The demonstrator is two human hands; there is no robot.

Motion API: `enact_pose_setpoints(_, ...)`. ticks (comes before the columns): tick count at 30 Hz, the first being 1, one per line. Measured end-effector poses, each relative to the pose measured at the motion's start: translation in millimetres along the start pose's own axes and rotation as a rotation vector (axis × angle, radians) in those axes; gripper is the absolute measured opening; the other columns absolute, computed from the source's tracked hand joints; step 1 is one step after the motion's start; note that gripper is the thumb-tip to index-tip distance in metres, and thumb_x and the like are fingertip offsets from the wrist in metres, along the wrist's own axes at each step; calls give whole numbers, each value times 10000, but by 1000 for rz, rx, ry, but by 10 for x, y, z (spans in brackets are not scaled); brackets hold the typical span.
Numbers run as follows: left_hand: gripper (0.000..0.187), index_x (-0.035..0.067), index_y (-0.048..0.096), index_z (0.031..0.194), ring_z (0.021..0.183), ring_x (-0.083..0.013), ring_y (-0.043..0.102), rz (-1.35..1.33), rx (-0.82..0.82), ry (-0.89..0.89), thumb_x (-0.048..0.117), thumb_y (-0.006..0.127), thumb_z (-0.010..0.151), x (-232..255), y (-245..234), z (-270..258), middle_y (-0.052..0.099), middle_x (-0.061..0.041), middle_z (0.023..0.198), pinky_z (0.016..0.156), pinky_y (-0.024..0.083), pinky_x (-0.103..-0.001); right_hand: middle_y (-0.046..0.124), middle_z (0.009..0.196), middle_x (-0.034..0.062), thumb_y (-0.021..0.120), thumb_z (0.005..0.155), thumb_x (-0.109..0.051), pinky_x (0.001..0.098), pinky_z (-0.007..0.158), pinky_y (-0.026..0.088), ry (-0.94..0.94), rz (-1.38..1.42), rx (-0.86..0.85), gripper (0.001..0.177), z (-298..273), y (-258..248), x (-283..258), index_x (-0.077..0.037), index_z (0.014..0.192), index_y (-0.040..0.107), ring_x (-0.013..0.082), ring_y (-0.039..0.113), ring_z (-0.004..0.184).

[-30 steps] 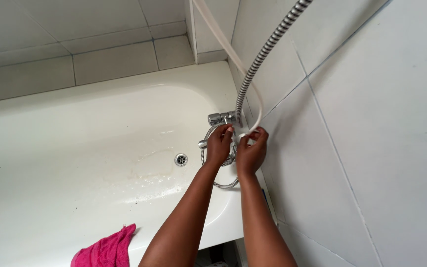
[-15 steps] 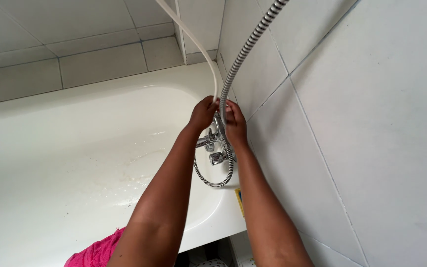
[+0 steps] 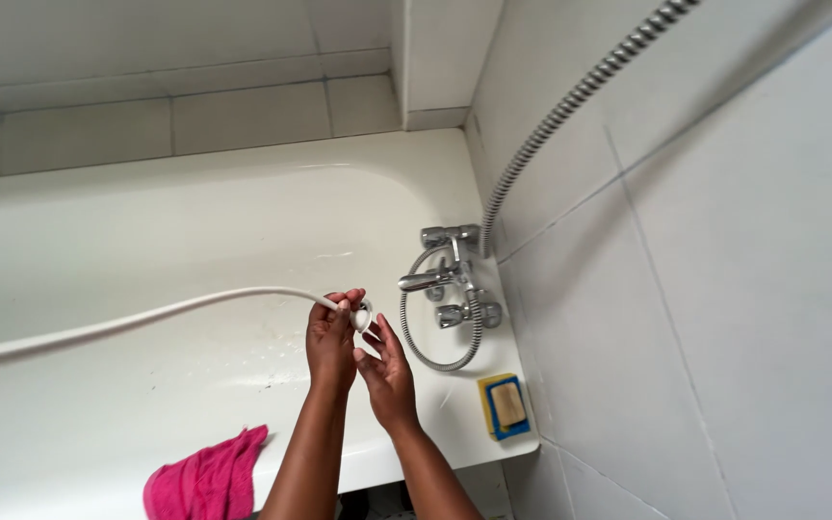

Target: Cleaning the bathtub and the surrounding wall tiles with a sponge and water.

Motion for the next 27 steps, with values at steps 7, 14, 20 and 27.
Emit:
enact_pose_setpoints(7,222,27,575,1190,1153,-256,694,-12,148,38,135,612,1000,288,-270,-256,722,-150,1155,963,578,-369,563,1476,143,680,966,-105,327,1084,514,9,110,-124,615,81,333,190,-3,1515,423,217,579,1327)
enact_pose_setpoints(14,369,38,581,1036,732,-142,561,-20,217,102,396,503,1080,379,-433,-208,531,-20,784,736,537,-306,687,1291,166,726,908,2,329,984,573,84,51,-22,430,-41,474,346,53,1317,604,193,676,1160)
enact_pose_setpoints(20,389,78,490,914,611,-115,399,-62,296,149,424,468,1089,551,-324,-155,413,5,706,633,481,-306,708,1258,158,731,879,7,310,1018,561,110,152,54,415,-17,615,270,50,1278,623,189,689,1164)
enact_pose_setpoints(27,395,84,471,925,606,-115,373,-92,327,224,437,445,1099,549,-334,-65,387,7,711,629,483,-306,703,1195,139,734,898,-17,309,988,562,116,311,67,425,54,692,277,49,1300,614,169,683,1089)
Point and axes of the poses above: each hand's wrist, its own z-axis towards the middle knuckle, its own y-axis out of the palm, x = y × z, the point moved 3 cm from there along z, towards the middle knuckle
